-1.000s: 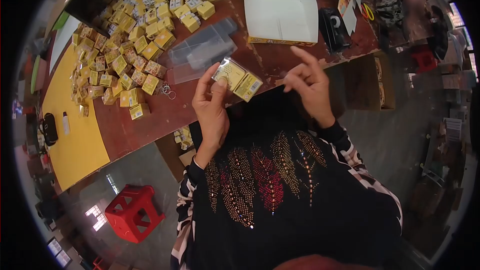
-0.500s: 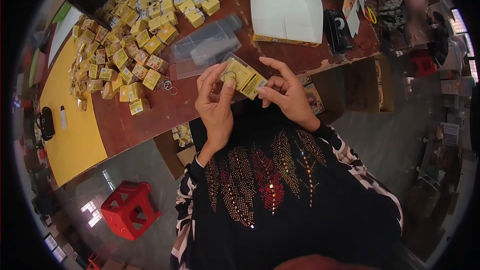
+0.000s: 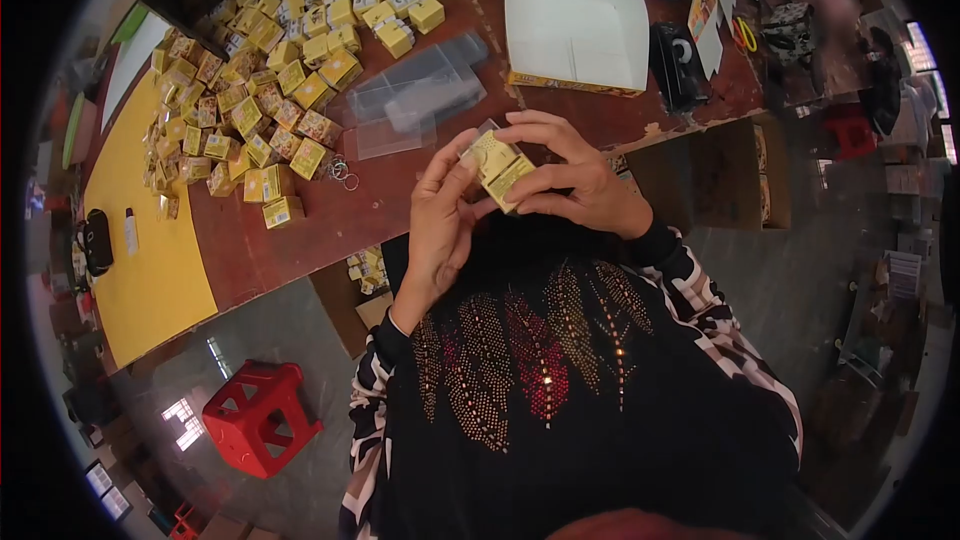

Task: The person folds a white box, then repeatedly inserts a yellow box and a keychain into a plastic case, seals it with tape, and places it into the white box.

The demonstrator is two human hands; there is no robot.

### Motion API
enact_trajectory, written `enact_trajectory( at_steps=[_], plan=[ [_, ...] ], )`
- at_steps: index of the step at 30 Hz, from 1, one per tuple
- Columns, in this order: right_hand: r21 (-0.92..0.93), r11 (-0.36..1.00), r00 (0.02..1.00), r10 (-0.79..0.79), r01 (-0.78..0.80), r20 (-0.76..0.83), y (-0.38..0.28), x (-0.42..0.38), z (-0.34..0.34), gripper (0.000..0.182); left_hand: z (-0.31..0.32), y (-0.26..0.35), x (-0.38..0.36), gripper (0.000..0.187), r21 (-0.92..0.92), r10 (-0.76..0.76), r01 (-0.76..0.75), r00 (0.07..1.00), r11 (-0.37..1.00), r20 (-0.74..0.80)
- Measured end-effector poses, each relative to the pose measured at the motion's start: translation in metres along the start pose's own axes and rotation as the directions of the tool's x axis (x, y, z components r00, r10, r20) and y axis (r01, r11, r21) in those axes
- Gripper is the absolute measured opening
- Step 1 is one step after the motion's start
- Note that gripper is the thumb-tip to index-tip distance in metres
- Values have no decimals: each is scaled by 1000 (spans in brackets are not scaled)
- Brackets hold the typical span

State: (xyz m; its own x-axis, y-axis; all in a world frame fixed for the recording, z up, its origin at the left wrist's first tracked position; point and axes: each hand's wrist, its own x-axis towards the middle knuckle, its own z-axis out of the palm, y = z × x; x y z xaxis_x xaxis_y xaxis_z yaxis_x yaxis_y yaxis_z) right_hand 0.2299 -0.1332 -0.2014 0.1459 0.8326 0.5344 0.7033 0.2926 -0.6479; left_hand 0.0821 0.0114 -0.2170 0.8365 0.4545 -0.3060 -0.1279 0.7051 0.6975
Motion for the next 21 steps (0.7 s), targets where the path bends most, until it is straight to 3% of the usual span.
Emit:
enact_trajectory(
  at_steps=[2,3,5,6,9,11,12,13,14,15,16,18,21],
  plan=[
    [23,998,994,62,-64,87,3,4,-7,31,-7,-3,3,38,-38,-144,146,988,989,57],
    [22,998,995,58,-61,86,5,5,-10,31,-7,-4,4,38,-37,-140,143,988,989,58],
    [-83,996,983,42,-28,177,8,7,-18,61,-4,-5,4,37,-39,-195,199,977,979,83],
    [-84,996,984,37,-23,175,6,8,-22,61,-2,-4,4,37,-36,-191,194,978,980,84],
    [280,928,969,238,-246,63,5,2,-35,99,3,3,1,37,-52,-122,125,990,991,65],
    [573,754,861,485,-320,-156,10,-2,-39,80,6,9,-4,37,152,139,-152,986,977,96],
    [595,664,720,666,-452,-197,12,-2,-41,63,6,7,-4,34,240,263,-284,958,928,115],
    [593,670,720,663,-447,-206,20,-7,-44,63,7,8,-4,34,427,472,-536,844,728,254],
    [684,498,709,704,-533,39,32,-13,-50,60,9,11,-4,34,537,602,-727,672,428,431],
    [720,310,672,684,-620,284,32,-10,-54,58,17,20,-13,35,550,566,-750,649,366,509],
    [686,270,616,717,-675,325,29,-8,-50,62,18,21,-11,35,528,556,-823,544,209,628],
    [681,254,621,692,-687,369,26,4,-47,63,22,27,-8,37,401,464,-908,307,-117,831],
    [664,279,665,601,-694,443,25,19,-48,67,25,23,1,38,254,339,-959,199,-127,920]
  ],
)
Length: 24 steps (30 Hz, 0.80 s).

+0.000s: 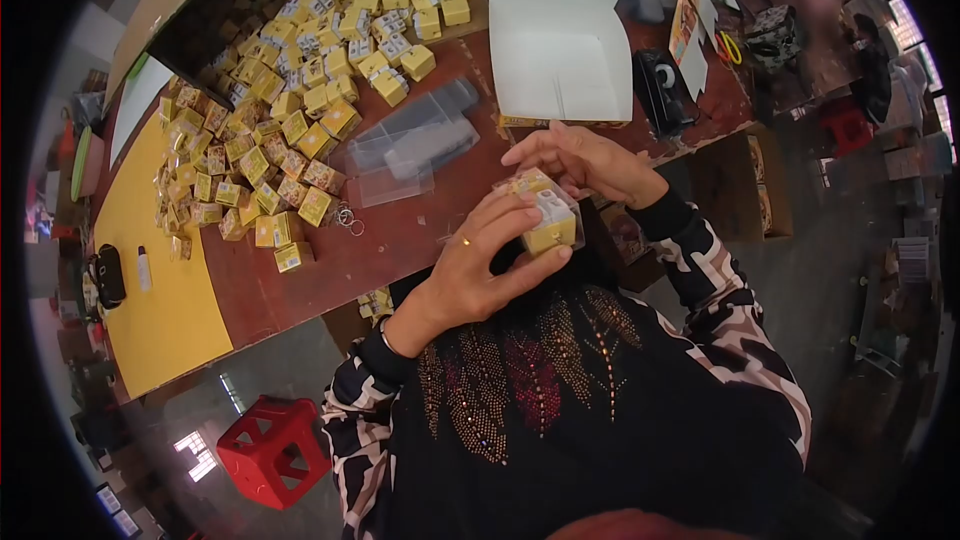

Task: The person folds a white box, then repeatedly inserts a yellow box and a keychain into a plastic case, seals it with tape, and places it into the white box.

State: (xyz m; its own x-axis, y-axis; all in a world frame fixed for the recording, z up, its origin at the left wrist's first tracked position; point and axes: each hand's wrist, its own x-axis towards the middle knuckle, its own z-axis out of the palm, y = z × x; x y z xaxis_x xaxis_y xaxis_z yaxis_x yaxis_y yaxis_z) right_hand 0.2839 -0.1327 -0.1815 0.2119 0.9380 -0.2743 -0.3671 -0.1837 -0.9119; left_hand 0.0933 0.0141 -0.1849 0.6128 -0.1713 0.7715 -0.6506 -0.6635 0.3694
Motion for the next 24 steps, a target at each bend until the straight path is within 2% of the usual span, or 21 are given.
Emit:
enact_trajectory(
  at_steps=[2,3,4,5,7,8,9,11,12,13,15,16,17,18,19,20,21,22,23,24],
  plan=[
    [-59,996,992,71,-65,102,-11,5,4,66,1,-1,2,38,-59,21,-18,999,998,47],
    [-154,986,944,-10,64,328,-14,13,-2,73,1,-2,4,38,-121,40,-29,995,992,92],
    [-135,990,897,16,49,441,-17,14,-4,75,-1,-1,7,34,-247,11,16,994,969,107],
    [-120,992,836,40,32,548,-21,16,-6,77,-5,0,10,34,-247,16,11,994,969,105],
    [-87,990,723,138,-108,677,-21,23,-14,78,-15,0,20,31,-577,-112,229,966,784,232],
    [-51,979,645,169,-197,745,-18,28,-17,80,-19,1,21,28,-655,-135,304,946,692,296],
    [-124,990,604,137,-63,785,-17,36,-20,83,-22,-1,25,28,-651,-136,299,947,698,289],
    [-276,961,575,245,-35,780,-17,40,-23,84,-27,-9,33,25,-727,-163,328,943,604,289],
    [-311,950,549,274,-27,790,-12,43,-22,80,-26,-21,32,23,-738,-115,280,957,614,267],
    [-316,948,545,278,-26,791,-12,43,-23,80,-24,-28,29,23,-736,-117,277,958,617,262],
    [-307,947,591,191,100,784,-15,43,-23,77,-20,-36,27,24,-783,-187,381,924,491,333],
    [-343,816,560,29,464,828,-22,50,-30,74,-24,-36,28,27,-718,-320,451,891,530,323],
    [-362,896,702,83,259,707,-33,45,-36,71,-30,-36,30,30,-649,-447,524,843,552,300],
    [-336,941,808,165,44,566,-51,34,-40,68,-37,-43,32,36,-453,-485,508,857,733,175],
    [-372,920,919,38,121,394,-67,30,-46,58,-44,-53,28,39,-297,-548,559,827,774,127],
    [-370,910,972,-118,188,205,-74,30,-54,53,-53,-65,23,43,-134,-600,604,797,786,67],
    [-411,883,970,-241,225,13,-73,41,-72,50,-59,-84,12,48,20,-575,575,818,818,31],
    [-483,849,943,-308,213,-125,-74,53,-88,50,-66,-98,6,48,19,-577,576,817,817,26],
    [-550,813,890,-381,191,-253,-73,66,-103,49,-74,-110,2,51,143,-611,602,791,786,30],
    [-552,811,891,-381,193,-248,-66,80,-117,49,-80,-121,-1,55,264,-645,616,764,742,29]
  ],
)
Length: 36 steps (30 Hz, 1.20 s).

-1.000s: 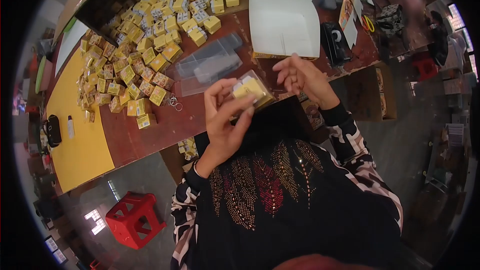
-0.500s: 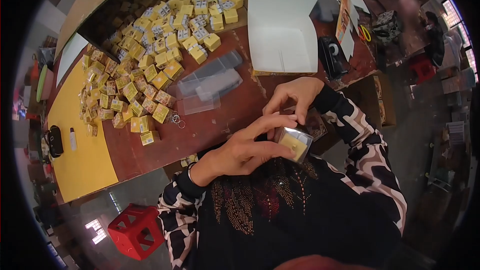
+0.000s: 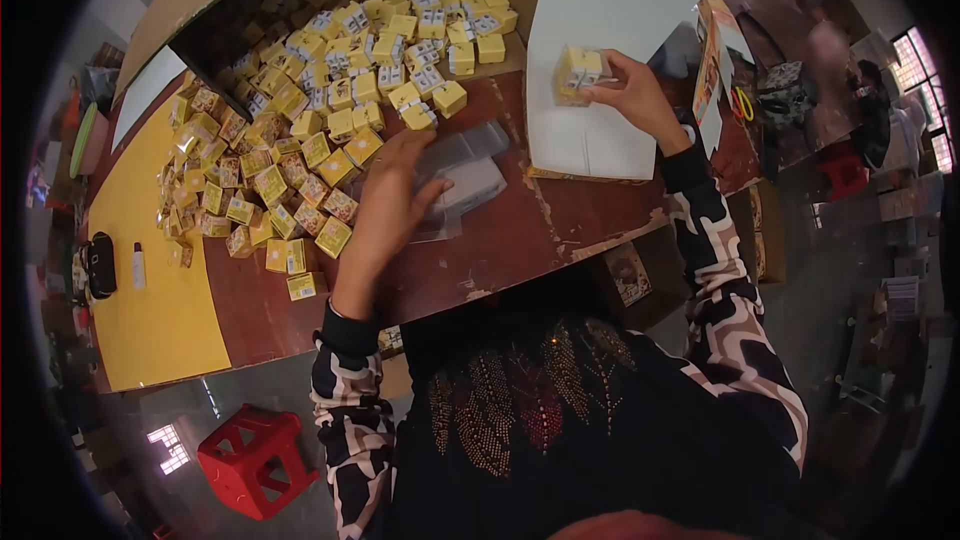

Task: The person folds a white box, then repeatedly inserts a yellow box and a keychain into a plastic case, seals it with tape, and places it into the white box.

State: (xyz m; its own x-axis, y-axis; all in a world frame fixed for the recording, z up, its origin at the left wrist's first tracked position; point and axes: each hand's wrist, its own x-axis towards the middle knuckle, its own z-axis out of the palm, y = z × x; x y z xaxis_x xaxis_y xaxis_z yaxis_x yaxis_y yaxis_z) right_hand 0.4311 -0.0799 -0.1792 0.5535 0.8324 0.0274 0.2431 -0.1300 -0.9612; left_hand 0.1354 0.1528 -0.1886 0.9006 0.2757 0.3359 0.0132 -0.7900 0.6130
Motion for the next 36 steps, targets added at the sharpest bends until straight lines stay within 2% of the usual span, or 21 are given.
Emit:
enact_trajectory(
  at_steps=[1,2,4,7,9,11,12,16,18,20,22,24,25,27,29,30,32,33,34,35,36],
  plan=[
    [-163,986,991,-59,39,-119,19,12,-1,49,-2,-10,4,64,41,-15,14,999,999,28],
    [-324,944,965,-136,58,-225,34,20,1,50,-5,-19,7,64,42,-17,16,1000,999,24],
    [-351,935,964,-137,50,-228,54,31,11,46,-8,-35,11,70,50,-36,28,983,998,180],
    [-336,941,962,-122,34,-244,69,40,28,46,-1,-53,13,70,65,-93,79,965,995,246],
    [-226,973,946,-118,49,-301,73,42,38,45,3,-61,16,66,53,-112,102,961,993,254],
    [-303,952,934,-137,32,-331,75,42,46,44,6,-64,17,62,38,-126,120,956,992,266],
    [-377,926,919,-162,15,-359,77,42,47,42,7,-65,18,57,32,-140,137,959,990,247],
    [-405,914,929,-146,-4,-339,93,45,49,39,10,-64,17,43,-22,-174,180,971,984,162],
    [-397,915,935,-204,77,-291,100,47,47,39,13,-63,16,41,-31,-172,175,981,984,91],
    [-427,901,941,-208,78,-267,99,46,44,39,12,-59,15,38,-39,-171,171,985,984,17],
    [-455,887,949,-209,81,-237,95,42,43,40,4,-44,13,35,3,-281,281,959,960,-39],
    [-706,708,891,-334,22,-307,88,35,41,35,5,-49,7,29,-78,-257,250,962,965,-89],
    [-705,708,892,-339,32,-299,75,29,44,35,5,-49,5,27,-133,-276,263,957,955,-91],
    [-564,825,848,-324,36,-420,43,12,45,33,5,-47,1,25,-120,-258,246,961,962,-101],
    [-498,861,828,-350,101,-438,12,-8,63,27,9,-44,-2,25,11,-146,152,966,988,-213],
    [-422,891,845,-351,169,-403,-1,-18,75,24,9,-43,-2,25,13,-142,148,968,989,-208],
    [-188,953,900,-289,239,-326,-24,-36,99,19,10,-40,0,23,151,162,-121,940,981,-301],
    [-104,965,925,-259,239,-277,-38,-46,113,19,9,-33,-2,23,151,167,-127,940,980,-298],
    [-20,972,946,-232,233,-225,-49,-53,126,19,7,-22,-7,21,-85,-17,-2,974,996,-225],
    [-19,968,953,-252,252,-168,-54,-57,135,21,5,-11,-12,19,-303,-185,144,977,942,-109],
    [-17,967,953,-253,253,-167,-58,-61,141,21,2,-2,-16,19,-301,-185,145,977,942,-110]
  ],
)
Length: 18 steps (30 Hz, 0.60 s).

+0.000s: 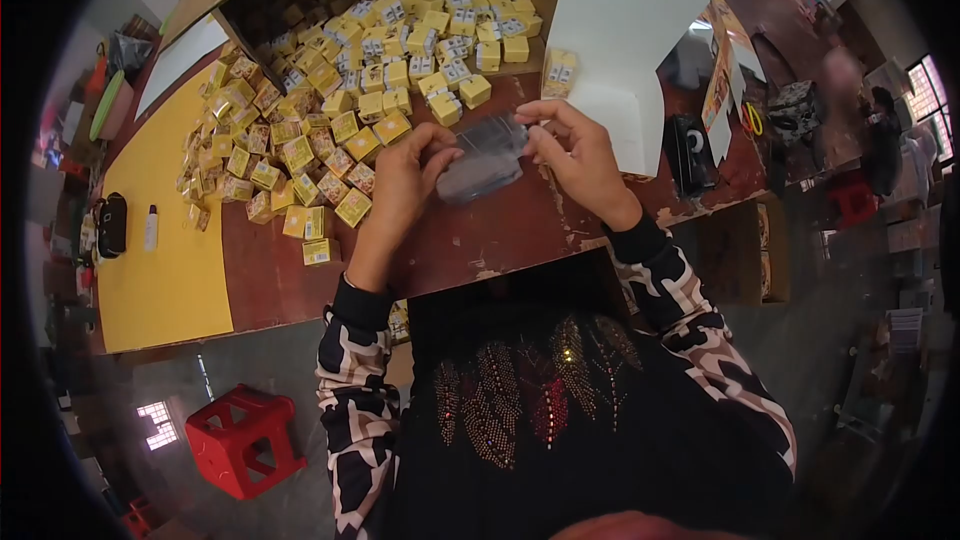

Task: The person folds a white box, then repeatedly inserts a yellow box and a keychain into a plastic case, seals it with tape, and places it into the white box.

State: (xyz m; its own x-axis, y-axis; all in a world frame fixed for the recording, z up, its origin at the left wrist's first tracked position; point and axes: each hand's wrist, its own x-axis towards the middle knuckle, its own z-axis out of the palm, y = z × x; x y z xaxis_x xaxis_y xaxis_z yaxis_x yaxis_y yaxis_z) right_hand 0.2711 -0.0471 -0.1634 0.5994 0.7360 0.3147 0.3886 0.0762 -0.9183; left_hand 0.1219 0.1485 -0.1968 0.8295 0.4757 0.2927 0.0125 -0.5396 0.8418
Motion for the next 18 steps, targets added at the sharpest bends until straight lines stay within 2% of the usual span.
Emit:
enact_trajectory(
  at_steps=[3,5,6,8,9,11,13,15,17,18],
  plan=[
    [-5,999,996,53,-53,78,-15,-7,9,24,-5,20,-18,19,-18,54,-55,998,998,-32],
    [-60,998,999,-35,36,10,-22,-10,11,26,-10,26,-30,23,126,170,-159,983,979,-77],
    [-57,998,999,-34,35,20,-27,-12,13,26,-11,29,-35,23,128,162,-151,983,980,-84],
    [97,991,982,78,-96,175,-34,-20,19,28,-12,36,-43,25,218,208,-185,974,958,-88],
    [99,990,981,79,-98,176,-34,-23,23,28,-11,41,-47,25,220,205,-182,975,958,-87],
    [153,958,915,172,-241,364,-30,-28,30,31,-7,48,-56,27,241,264,-230,957,943,-119],
    [181,936,893,210,-301,399,-25,-32,29,29,-5,47,-64,28,278,262,-226,960,934,-101],
    [175,824,699,320,-538,640,-21,-36,22,26,-4,45,-74,29,324,249,-208,964,923,-93],
    [132,756,557,340,-641,757,-19,-42,22,28,4,41,-87,31,236,327,-306,943,922,-56],
    [104,722,487,346,-684,802,-21,-46,22,31,6,41,-95,35,283,289,-274,957,919,-11]
  ],
)
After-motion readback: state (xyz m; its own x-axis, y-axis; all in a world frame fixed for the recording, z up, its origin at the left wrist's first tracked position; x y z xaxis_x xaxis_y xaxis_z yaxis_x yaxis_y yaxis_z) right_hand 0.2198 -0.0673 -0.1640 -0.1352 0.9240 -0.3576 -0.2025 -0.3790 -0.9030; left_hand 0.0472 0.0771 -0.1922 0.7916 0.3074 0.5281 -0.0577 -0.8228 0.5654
